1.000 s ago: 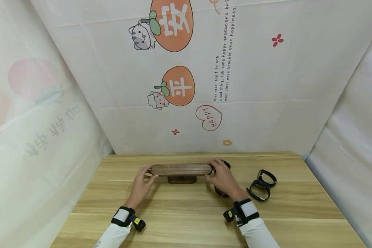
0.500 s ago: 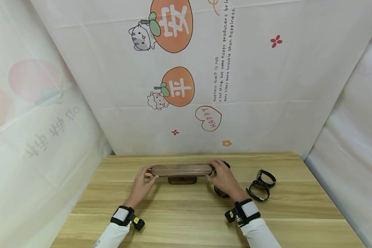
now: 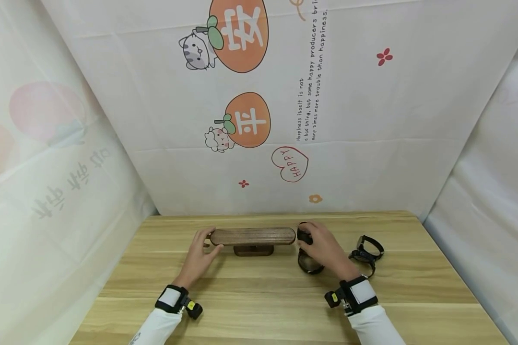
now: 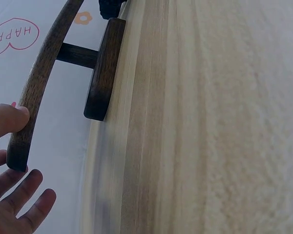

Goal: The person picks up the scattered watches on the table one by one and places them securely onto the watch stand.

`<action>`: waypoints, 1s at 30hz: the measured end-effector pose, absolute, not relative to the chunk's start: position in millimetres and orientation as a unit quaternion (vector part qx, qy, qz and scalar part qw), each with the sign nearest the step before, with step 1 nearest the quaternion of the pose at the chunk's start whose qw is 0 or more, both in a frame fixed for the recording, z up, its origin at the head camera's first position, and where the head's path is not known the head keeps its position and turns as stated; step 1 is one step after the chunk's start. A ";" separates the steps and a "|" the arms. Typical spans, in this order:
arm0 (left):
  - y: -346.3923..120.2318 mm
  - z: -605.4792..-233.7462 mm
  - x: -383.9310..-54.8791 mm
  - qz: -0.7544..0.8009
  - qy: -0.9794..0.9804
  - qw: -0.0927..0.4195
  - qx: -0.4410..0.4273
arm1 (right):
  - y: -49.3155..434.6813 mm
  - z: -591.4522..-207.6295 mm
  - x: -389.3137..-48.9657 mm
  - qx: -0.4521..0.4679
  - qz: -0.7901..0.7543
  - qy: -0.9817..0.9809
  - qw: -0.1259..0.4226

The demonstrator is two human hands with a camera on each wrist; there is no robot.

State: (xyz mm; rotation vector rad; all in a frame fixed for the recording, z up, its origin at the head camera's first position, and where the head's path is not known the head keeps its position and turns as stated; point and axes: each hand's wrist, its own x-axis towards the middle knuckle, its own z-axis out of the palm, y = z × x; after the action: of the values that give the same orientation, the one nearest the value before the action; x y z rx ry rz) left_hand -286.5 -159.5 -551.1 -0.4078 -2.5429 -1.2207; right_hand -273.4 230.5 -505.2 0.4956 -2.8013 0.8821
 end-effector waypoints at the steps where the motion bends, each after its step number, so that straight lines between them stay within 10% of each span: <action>1: -159.5 -551.6 -286.2 -0.422 -0.884 0.148 -0.141 | 232.8 -505.4 -272.0 0.165 0.292 -0.938 0.082; 17: -143.7 -558.6 -261.4 -0.402 -0.836 0.319 -0.195 | 260.6 -521.2 -246.4 0.132 0.282 -0.946 0.088; 30: -103.4 -564.7 -243.8 -0.455 -0.827 0.245 -0.222 | 263.8 -537.0 -238.0 0.101 0.303 -0.945 0.071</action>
State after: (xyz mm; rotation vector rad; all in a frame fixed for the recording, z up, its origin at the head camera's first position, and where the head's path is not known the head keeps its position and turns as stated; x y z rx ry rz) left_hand -243.8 -103.4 -564.7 -0.6050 -2.2586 -1.2416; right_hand -238.0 263.8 -537.0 0.3035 -2.8410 0.9096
